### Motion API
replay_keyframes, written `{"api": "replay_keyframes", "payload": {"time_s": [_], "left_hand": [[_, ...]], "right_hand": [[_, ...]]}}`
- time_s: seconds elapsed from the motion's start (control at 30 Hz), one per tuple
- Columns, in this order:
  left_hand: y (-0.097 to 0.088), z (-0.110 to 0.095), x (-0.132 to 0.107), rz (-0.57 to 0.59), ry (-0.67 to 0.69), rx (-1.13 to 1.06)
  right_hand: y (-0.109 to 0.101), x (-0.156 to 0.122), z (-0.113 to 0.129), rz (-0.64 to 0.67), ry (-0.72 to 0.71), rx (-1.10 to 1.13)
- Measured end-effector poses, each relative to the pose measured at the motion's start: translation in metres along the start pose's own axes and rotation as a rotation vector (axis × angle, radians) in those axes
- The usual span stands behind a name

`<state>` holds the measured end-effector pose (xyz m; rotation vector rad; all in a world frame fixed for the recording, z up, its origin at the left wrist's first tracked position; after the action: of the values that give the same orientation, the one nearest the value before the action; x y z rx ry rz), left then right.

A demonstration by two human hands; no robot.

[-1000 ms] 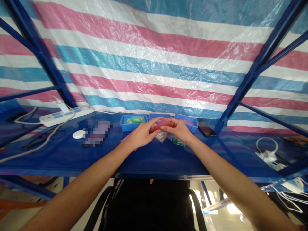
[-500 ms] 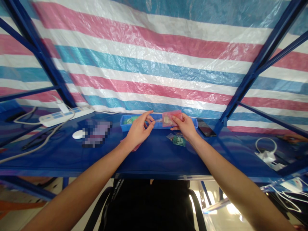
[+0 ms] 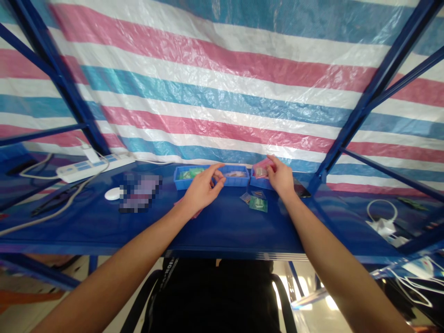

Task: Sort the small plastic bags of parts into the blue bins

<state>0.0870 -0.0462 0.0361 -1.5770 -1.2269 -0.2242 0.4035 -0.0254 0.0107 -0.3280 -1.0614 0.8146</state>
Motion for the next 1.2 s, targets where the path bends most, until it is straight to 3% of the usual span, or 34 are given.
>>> {"api": "replay_keyframes", "payload": {"time_s": [0.4,0.77,0.97,1.2], "left_hand": [[0.000,0.000,0.000,0.029,0.015,0.019],[0.000,-0.001,0.000,0.037,0.011,0.019],[0.001,0.001,0.000,0.042,0.021,0.028],[0.000,0.002,0.000,0.054,0.014,0.049]], "right_hand": [[0.009,0.003,-0.016,0.173,0.187,-0.325],[0.014,0.006,-0.023,0.287,0.200,-0.210],[0.011,0.004,-0.019,0.255,0.169,-0.196],[0.005,-0.001,-0.019,0.102,0.188,-0.251]]}}
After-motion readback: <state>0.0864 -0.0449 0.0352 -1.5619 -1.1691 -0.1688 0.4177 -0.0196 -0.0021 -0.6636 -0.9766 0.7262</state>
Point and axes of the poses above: each hand's wrist, its own x-axis towards the middle knuckle, its own y-axis out of the palm, z = x × y, the point moved 3 cm from there along x, towards the middle knuckle, and after that the axes turned 3 degrees about y, right-handed, at the moved point
